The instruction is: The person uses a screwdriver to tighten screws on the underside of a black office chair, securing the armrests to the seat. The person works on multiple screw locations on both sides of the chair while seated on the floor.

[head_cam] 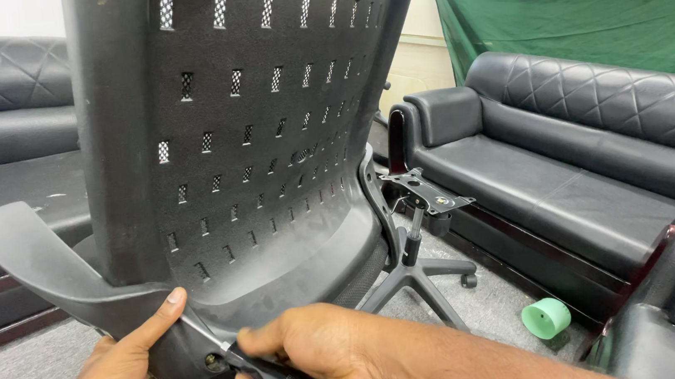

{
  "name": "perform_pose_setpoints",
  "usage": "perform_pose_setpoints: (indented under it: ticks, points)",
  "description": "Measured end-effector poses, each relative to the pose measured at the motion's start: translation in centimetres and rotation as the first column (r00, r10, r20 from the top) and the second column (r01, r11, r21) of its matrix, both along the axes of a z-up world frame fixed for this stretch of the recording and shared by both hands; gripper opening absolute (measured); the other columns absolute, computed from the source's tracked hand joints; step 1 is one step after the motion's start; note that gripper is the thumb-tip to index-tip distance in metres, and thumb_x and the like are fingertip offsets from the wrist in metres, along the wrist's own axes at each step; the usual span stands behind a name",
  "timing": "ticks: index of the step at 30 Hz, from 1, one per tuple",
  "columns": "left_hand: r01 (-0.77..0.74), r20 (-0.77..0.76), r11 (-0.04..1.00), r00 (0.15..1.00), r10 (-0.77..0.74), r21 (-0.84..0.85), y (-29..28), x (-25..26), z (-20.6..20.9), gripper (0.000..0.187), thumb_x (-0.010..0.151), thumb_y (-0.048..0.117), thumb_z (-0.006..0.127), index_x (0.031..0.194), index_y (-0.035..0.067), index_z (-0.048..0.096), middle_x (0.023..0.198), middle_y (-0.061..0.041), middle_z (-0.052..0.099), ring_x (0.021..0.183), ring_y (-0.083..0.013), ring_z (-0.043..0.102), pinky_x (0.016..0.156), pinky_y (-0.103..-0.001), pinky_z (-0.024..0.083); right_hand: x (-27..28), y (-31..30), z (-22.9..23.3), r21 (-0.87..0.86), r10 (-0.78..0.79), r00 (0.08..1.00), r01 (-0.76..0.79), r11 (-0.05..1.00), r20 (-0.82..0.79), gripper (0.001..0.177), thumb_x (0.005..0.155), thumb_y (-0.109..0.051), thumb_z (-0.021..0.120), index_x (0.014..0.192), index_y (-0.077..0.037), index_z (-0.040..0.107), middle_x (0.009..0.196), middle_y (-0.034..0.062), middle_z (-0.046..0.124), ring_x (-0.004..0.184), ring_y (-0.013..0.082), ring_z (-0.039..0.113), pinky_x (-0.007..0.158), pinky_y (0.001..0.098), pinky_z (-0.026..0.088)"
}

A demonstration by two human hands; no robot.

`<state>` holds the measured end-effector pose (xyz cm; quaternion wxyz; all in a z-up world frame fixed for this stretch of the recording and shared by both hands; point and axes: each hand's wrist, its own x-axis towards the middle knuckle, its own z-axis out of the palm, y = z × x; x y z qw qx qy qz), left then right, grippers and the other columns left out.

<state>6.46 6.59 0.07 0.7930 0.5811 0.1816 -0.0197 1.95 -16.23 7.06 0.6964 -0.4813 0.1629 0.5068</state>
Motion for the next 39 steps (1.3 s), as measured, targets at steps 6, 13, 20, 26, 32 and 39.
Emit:
perform_pose_setpoints:
  ticks: [6, 13, 20, 26, 32, 39]
  points:
    - [-0.025, -0.063, 0.999, 0.998, 0.027, 0.041, -1.0, -1.0, 2.2, 0.076, 0.084, 0.034, 0.073, 0.148, 0.003, 0.047, 0.131, -0.016, 0.066, 0.127, -0.0316, 0.060, 0.108, -0.057, 0.043, 0.3, -0.6, -0.2, -0.056, -0.061, 0.998, 0.062, 0.997, 0.013, 0.031, 0.107, -0.025, 0.051, 0.103, 0.002, 0.064, 0.077, 0.0110, 0.070, 0.058, 0.0174, 0.067, 0.055, 0.0278, 0.063]
    - [-0.019, -0.039, 0.999, 0.999, 0.021, 0.039, -0.7, -0.8, 1.3, 0.075, 0.082, 0.034, 0.073, 0.147, 0.006, 0.048, 0.132, -0.013, 0.067, 0.127, -0.0292, 0.060, 0.107, -0.055, 0.043, -0.4, -0.2, -1.7, 0.026, -0.131, 0.983, 0.129, 0.991, 0.125, 0.021, 0.109, -0.020, 0.066, 0.103, 0.000, 0.069, 0.077, 0.0072, 0.067, 0.060, 0.0156, 0.065, 0.054, 0.0274, 0.060]
    - [0.000, 0.015, 1.000, 1.000, 0.000, 0.000, -0.1, 0.2, -0.3, 0.079, 0.090, 0.035, 0.078, 0.154, 0.004, 0.044, 0.137, -0.018, 0.061, 0.129, -0.0354, 0.059, 0.103, -0.061, 0.042, -0.5, 0.3, -1.3, 0.027, -0.008, 0.995, 0.005, 1.000, 0.101, 0.040, 0.107, -0.031, 0.049, 0.112, 0.005, 0.066, 0.078, 0.0121, 0.068, 0.060, 0.0168, 0.067, 0.053, 0.0250, 0.063]
    - [0.043, 0.078, 0.999, 0.996, -0.041, -0.013, 0.2, 0.3, -0.7, 0.080, 0.088, 0.036, 0.080, 0.153, 0.004, 0.046, 0.139, -0.016, 0.061, 0.131, -0.0349, 0.059, 0.103, -0.062, 0.043, -0.1, 0.2, -1.7, 0.021, -0.209, 0.978, 0.209, 0.978, 0.005, 0.023, 0.103, -0.022, 0.069, 0.114, -0.002, 0.068, 0.080, 0.0074, 0.068, 0.058, 0.0178, 0.067, 0.051, 0.0312, 0.063]
    - [0.015, 0.061, 0.999, 0.998, -0.013, -0.029, 0.2, 0.4, -0.8, 0.081, 0.088, 0.035, 0.080, 0.154, 0.004, 0.045, 0.139, -0.017, 0.060, 0.132, -0.0359, 0.058, 0.105, -0.061, 0.043, 0.1, 0.0, -1.2, 0.064, -0.118, 0.993, 0.118, 0.991, -0.015, 0.038, 0.106, -0.033, 0.061, 0.118, 0.003, 0.059, 0.086, 0.0099, 0.069, 0.066, 0.0203, 0.071, 0.057, 0.0308, 0.066]
    - [-0.002, 0.053, 1.000, 0.999, 0.003, -0.013, 0.1, 0.7, -0.8, 0.082, 0.087, 0.036, 0.080, 0.155, 0.006, 0.043, 0.138, -0.017, 0.062, 0.131, -0.0346, 0.058, 0.104, -0.062, 0.041, -3.0, -0.1, -2.3, 0.228, -0.342, 0.902, 0.287, 0.931, 0.263, 0.041, 0.104, -0.030, 0.050, 0.129, -0.001, 0.064, 0.098, 0.0111, 0.075, 0.072, 0.0197, 0.072, 0.068, 0.0292, 0.063]
